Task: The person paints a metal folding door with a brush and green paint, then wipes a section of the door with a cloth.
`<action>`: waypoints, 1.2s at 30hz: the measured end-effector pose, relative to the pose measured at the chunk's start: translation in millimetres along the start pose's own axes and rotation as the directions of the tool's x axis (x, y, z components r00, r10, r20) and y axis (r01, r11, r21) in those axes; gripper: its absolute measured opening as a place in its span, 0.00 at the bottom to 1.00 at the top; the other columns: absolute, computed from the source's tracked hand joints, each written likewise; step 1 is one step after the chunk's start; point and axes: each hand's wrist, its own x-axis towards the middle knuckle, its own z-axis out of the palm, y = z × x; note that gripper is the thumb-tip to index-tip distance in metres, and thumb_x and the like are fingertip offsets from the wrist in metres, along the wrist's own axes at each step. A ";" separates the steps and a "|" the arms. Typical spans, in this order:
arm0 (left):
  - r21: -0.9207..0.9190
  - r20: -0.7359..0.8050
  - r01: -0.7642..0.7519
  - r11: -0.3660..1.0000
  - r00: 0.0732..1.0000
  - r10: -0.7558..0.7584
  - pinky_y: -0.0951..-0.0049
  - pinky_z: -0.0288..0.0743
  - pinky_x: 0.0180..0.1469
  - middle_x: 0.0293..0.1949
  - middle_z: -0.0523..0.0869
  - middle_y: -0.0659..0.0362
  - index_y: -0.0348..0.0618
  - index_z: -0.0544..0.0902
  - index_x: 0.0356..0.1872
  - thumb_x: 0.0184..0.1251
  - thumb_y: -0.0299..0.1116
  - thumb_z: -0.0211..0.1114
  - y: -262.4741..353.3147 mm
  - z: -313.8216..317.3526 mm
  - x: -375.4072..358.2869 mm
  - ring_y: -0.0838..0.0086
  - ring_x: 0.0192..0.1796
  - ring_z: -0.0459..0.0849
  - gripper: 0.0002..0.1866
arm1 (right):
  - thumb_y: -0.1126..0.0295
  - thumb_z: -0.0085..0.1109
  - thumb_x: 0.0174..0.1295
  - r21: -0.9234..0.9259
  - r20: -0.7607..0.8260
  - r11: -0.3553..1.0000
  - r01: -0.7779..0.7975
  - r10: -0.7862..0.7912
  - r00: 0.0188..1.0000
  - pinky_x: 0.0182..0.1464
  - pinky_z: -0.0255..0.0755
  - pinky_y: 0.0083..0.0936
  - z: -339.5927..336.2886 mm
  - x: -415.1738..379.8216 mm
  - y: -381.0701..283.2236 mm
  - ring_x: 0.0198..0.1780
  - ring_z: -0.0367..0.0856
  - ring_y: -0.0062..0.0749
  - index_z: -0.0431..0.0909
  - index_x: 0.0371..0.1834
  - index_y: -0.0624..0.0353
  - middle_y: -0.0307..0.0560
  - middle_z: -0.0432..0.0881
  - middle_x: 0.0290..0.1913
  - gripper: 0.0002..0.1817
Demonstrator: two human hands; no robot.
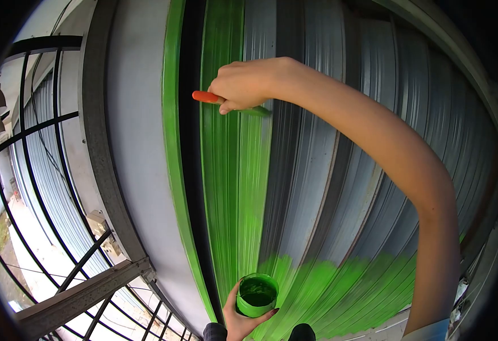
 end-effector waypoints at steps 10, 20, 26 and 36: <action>-0.005 -0.001 0.007 1.000 1.000 -0.007 0.70 0.75 0.53 0.43 0.83 0.53 0.30 0.72 0.52 0.30 0.37 0.83 2.3 -6.9 -3.1 0.69 0.46 0.83 0.43 | 0.62 0.53 0.64 0.003 -0.037 0.999 0.052 -0.052 0.998 0.27 0.71 0.35 33.2 5.8 7.0 0.21 0.75 0.36 0.76 0.25 0.66 0.48 0.72 0.16 0.17; -0.014 -0.003 0.028 1.000 1.000 -0.028 0.69 0.75 0.53 0.43 0.83 0.52 0.29 0.71 0.53 0.29 0.37 0.83 7.5 -5.9 -4.1 0.69 0.46 0.83 0.44 | 0.71 0.60 0.53 -0.425 -0.175 0.902 0.075 -0.164 0.971 0.30 0.78 0.31 23.0 17.9 14.1 0.26 0.82 0.36 0.79 0.29 0.61 0.46 0.80 0.22 0.05; 0.012 0.000 0.017 1.000 1.000 -0.017 0.69 0.75 0.53 0.43 0.83 0.52 0.29 0.71 0.54 0.29 0.38 0.83 10.9 -10.4 -10.6 0.68 0.46 0.83 0.45 | 0.73 0.62 0.45 -0.248 0.016 0.911 0.330 -0.337 0.942 0.32 0.80 0.35 133.8 3.8 -74.4 0.33 0.83 0.39 0.81 0.22 0.61 0.47 0.82 0.27 0.03; 0.049 -0.008 0.009 0.999 1.000 -0.009 0.68 0.75 0.53 0.43 0.83 0.52 0.30 0.70 0.55 0.29 0.38 0.83 11.9 -11.0 -11.7 0.68 0.47 0.83 0.46 | 0.79 0.60 0.43 -0.116 -0.086 0.991 -0.074 0.064 0.994 0.34 0.80 0.34 25.8 4.6 -1.9 0.34 0.83 0.40 0.80 0.28 0.65 0.51 0.81 0.29 0.07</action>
